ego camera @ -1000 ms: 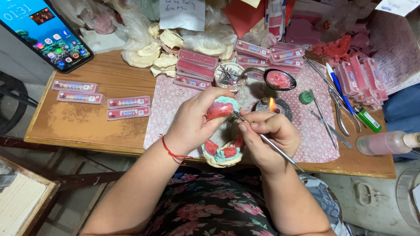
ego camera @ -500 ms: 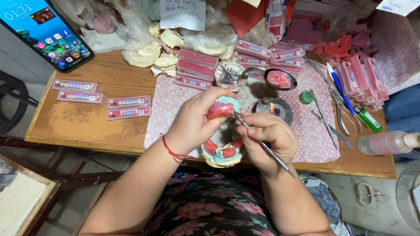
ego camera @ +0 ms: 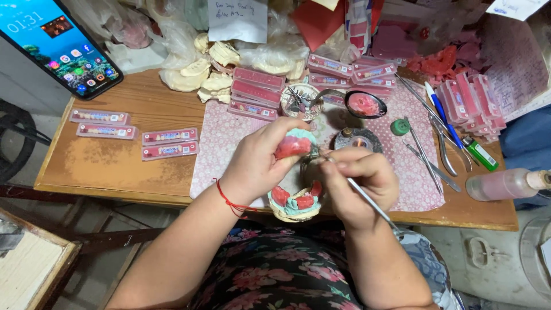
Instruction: The person works on a dental prosthesis, using a metal tool to apply and smooth pink wax onto the model. They hold the prosthesis in one hand while manipulating the wax with the other, occasionally dipping the tool into a heated container.
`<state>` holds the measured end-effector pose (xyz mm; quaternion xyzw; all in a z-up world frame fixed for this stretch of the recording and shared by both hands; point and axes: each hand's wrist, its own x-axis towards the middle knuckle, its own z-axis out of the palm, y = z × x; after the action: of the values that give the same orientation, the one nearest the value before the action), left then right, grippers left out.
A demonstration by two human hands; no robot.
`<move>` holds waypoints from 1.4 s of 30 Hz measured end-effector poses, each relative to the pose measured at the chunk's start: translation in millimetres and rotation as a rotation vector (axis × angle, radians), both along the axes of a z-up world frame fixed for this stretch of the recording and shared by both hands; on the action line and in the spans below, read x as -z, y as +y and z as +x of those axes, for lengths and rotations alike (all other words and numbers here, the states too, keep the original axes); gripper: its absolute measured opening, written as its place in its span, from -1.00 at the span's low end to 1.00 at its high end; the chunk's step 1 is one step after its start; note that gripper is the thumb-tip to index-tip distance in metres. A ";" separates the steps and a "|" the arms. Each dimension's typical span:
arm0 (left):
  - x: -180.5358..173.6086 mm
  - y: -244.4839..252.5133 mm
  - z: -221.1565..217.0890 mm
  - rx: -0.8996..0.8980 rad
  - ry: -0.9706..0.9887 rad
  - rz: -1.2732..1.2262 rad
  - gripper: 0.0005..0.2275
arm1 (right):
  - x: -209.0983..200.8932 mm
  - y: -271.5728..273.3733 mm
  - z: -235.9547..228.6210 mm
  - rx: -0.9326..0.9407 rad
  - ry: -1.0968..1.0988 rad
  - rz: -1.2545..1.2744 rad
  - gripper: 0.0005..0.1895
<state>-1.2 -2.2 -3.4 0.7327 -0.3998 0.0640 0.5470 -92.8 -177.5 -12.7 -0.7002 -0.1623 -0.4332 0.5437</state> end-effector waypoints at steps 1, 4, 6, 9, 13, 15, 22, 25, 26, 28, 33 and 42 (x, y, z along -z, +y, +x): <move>-0.7 0.2 0.6 0.001 0.004 0.000 -0.57 | -6.6 2.2 0.1 0.001 0.004 0.000 -0.77; -1.4 0.1 2.2 -0.006 0.024 0.003 -0.56 | -28.9 5.1 3.2 -0.013 -0.087 0.013 -0.81; 1.1 -0.8 1.6 -0.007 0.025 -0.002 -0.57 | -46.0 2.8 6.6 -0.050 0.010 -0.198 -0.94; 3.4 -0.4 1.3 -0.037 0.010 0.018 -0.58 | -63.3 1.5 13.6 -0.057 0.059 -0.430 -0.85; -0.6 1.9 0.3 -0.026 0.006 -0.009 -0.59 | -72.7 5.6 15.6 -0.069 0.082 -0.543 -0.81; -1.3 1.1 -0.7 -0.010 0.018 0.014 -0.56 | -72.9 5.0 16.3 -0.057 0.021 -0.593 -0.75; 3.1 -0.1 1.0 -0.010 0.007 0.032 -0.54 | -84.9 16.7 16.3 0.031 -0.061 -0.680 -0.74; 4.4 0.1 1.2 -0.017 -0.010 0.054 -0.53 | -87.6 16.9 15.5 0.028 -0.064 -0.719 -0.75; 5.9 0.2 1.7 -0.020 -0.017 0.048 -0.53 | -86.6 15.8 16.0 0.027 -0.077 -0.739 -0.77; 7.7 0.1 2.3 -0.022 -0.023 0.042 -0.53 | -85.2 15.6 17.5 0.025 -0.089 -0.759 -0.78; 10.7 -1.9 2.4 -0.046 -0.034 0.044 -0.54 | -77.4 19.5 19.8 0.081 -0.127 -0.750 -0.80; 4.2 2.4 0.7 -0.001 -0.026 0.011 -0.55 | -59.1 10.9 18.0 0.071 0.155 -0.359 -0.70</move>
<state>-0.5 0.3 -7.6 0.7349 -0.4067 0.0715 0.5380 -74.8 -166.6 46.4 -0.8225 -0.1698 -0.3611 0.4053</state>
